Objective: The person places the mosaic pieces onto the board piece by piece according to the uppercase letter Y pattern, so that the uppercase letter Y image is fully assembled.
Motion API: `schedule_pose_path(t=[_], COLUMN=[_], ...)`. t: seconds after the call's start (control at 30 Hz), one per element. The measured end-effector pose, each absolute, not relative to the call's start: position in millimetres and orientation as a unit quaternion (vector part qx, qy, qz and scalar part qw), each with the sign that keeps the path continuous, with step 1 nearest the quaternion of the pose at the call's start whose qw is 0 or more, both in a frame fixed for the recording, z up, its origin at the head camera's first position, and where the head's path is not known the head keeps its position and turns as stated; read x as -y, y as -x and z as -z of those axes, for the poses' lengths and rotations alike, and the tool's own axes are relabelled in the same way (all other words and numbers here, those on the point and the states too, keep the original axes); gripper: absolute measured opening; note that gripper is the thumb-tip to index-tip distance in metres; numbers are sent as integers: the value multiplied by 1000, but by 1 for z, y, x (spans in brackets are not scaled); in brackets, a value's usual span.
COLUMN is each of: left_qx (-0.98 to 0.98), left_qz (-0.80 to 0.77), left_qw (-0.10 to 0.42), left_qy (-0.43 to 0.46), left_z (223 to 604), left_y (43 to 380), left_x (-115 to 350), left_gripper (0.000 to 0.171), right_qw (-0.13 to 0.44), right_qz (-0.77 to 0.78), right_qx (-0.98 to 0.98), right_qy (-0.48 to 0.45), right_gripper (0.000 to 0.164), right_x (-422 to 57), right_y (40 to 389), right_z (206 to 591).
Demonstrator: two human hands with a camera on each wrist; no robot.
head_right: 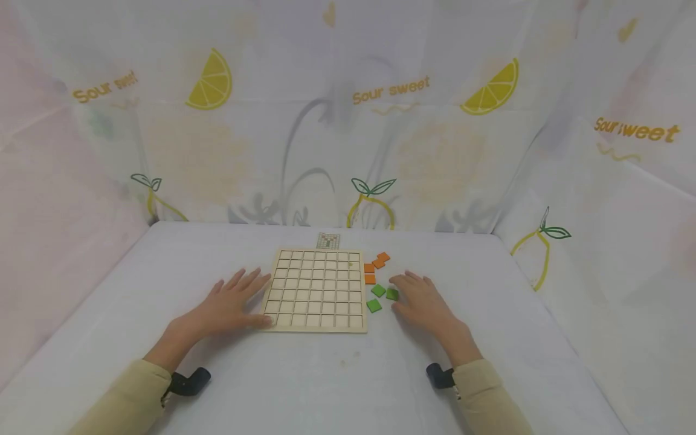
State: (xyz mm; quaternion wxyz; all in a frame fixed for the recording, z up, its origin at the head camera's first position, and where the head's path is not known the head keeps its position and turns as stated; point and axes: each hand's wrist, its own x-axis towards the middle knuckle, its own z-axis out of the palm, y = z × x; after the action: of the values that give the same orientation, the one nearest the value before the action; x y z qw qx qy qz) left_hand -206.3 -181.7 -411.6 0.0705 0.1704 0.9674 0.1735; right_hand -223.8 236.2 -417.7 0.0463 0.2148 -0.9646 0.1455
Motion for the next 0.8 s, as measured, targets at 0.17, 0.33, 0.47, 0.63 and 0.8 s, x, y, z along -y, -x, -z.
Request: schedule_pose_path(t=[0.17, 0.33, 0.47, 0.63, 0.8], left_qx=[-965, -965, -966, -964, -962], left_qz=[-179, -174, -168, -176, -178], left_qw=[78, 79, 81, 87, 94], left_qy=[-178, -182, -181, -179, -185], left_z=[409, 409, 412, 416, 419], left_y=[204, 205, 206, 207, 208], left_x=[179, 177, 176, 177, 177], left_gripper=[99, 99, 101, 103, 106], right_qw=[60, 68, 68, 61, 58], right_qz=[-143, -146, -139, -138, -146], right_qx=[961, 958, 958, 956, 955], right_qy=[-227, -238, -244, -251, -253], right_gripper=[44, 36, 29, 21, 15], right_x=[-235, -232, -230, -227, -224], right_y=[225, 226, 228, 231, 232], right_z=[420, 420, 421, 422, 422])
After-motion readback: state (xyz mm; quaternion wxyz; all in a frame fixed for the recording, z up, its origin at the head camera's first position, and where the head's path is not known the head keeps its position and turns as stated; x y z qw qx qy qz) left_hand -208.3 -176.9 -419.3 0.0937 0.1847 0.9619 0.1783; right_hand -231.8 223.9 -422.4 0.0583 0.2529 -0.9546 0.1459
